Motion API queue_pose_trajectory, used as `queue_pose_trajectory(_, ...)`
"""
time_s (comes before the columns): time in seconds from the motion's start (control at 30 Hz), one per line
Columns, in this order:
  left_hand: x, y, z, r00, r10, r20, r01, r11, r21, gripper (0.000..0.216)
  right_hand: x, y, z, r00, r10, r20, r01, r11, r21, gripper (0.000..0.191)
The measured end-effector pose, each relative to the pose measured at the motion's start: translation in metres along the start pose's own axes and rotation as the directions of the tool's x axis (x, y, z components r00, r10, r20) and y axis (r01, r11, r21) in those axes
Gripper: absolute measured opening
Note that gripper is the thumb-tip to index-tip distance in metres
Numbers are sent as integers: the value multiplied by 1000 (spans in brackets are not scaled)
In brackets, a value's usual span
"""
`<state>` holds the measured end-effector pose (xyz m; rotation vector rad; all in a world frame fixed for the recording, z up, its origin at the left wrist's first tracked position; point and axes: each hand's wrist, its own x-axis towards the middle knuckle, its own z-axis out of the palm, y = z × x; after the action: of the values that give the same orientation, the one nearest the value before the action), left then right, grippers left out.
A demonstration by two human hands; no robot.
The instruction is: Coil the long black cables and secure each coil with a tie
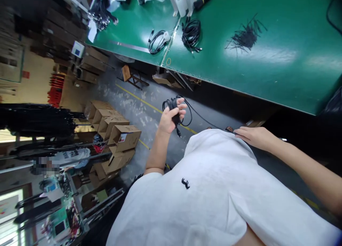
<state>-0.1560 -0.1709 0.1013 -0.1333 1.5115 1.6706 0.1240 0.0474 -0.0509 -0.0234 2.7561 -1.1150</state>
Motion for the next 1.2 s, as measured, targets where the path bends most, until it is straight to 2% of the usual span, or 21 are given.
queue_pose_trajectory(0.07, 6, -18, 8, 986, -90, 142, 74, 991, 114, 41, 13, -28, -35, 988, -151, -43, 152, 988, 17, 41)
queue_pose_trajectory(0.13, 7, -32, 15, 940, -216, 264, 158, 961, 226, 44, 33, -49, -65, 973, -218, -73, 219, 976, 3, 41)
queue_pose_trajectory(0.23, 2, -46, 26, 811, -414, 413, 277, 894, 353, 47, 60, -61, -91, 980, -186, -74, 180, 980, -87, 39)
queue_pose_trajectory(0.3, -2, -52, 32, 713, -490, 502, 326, 865, 381, 47, 70, -60, -95, 986, -151, -78, 141, 983, -121, 37)
queue_pose_trajectory(0.37, -4, -57, 38, 629, -524, 575, 372, 852, 370, 47, 75, -59, -94, 981, -145, -130, 134, 987, -90, 33)
queue_pose_trajectory(0.47, -6, -59, 46, 505, -569, 649, 445, 816, 369, 48, 77, -64, -88, 948, -196, -252, 202, 979, -2, 42)
queue_pose_trajectory(0.5, -6, -59, 49, 455, -591, 666, 458, 797, 395, 49, 79, -68, -86, 937, -236, -258, 249, 968, 18, 46)
queue_pose_trajectory(0.57, -6, -57, 53, 359, -632, 686, 461, 760, 459, 53, 84, -77, -82, 928, -335, -163, 347, 936, 55, 42)
queue_pose_trajectory(0.63, -3, -54, 56, 299, -650, 698, 478, 735, 480, 63, 91, -87, -80, 935, -353, -2, 352, 932, 84, 29)
queue_pose_trajectory(0.7, 1, -49, 56, 290, -651, 702, 511, 725, 461, 69, 98, -95, -83, 954, -275, 121, 270, 961, 61, 19)
queue_pose_trajectory(0.77, 5, -45, 55, 326, -656, 681, 526, 724, 446, 62, 104, -97, -89, 969, -182, 165, 186, 983, -4, 12)
queue_pose_trajectory(0.83, 9, -40, 52, 407, -646, 646, 517, 746, 420, 51, 107, -95, -96, 980, -128, 154, 135, 990, -36, 10)
queue_pose_trajectory(0.93, 11, -37, 46, 549, -589, 593, 492, 801, 340, 48, 107, -84, -101, 989, -62, 132, 56, 997, 49, 12)
queue_pose_trajectory(1.0, 12, -39, 42, 586, -581, 565, 485, 810, 330, 50, 108, -80, -99, 984, -39, 172, 20, 994, 109, 13)
queue_pose_trajectory(1.07, 14, -41, 39, 565, -602, 564, 490, 795, 357, 51, 111, -81, -97, 975, -32, 220, 14, 996, 85, 14)
queue_pose_trajectory(1.13, 17, -41, 38, 509, -638, 578, 506, 765, 399, 48, 115, -86, -97, 972, -38, 231, 38, 999, 5, 13)
queue_pose_trajectory(1.2, 20, -38, 38, 485, -655, 580, 530, 747, 400, 42, 117, -91, -100, 983, -66, 172, 77, 995, -58, 15)
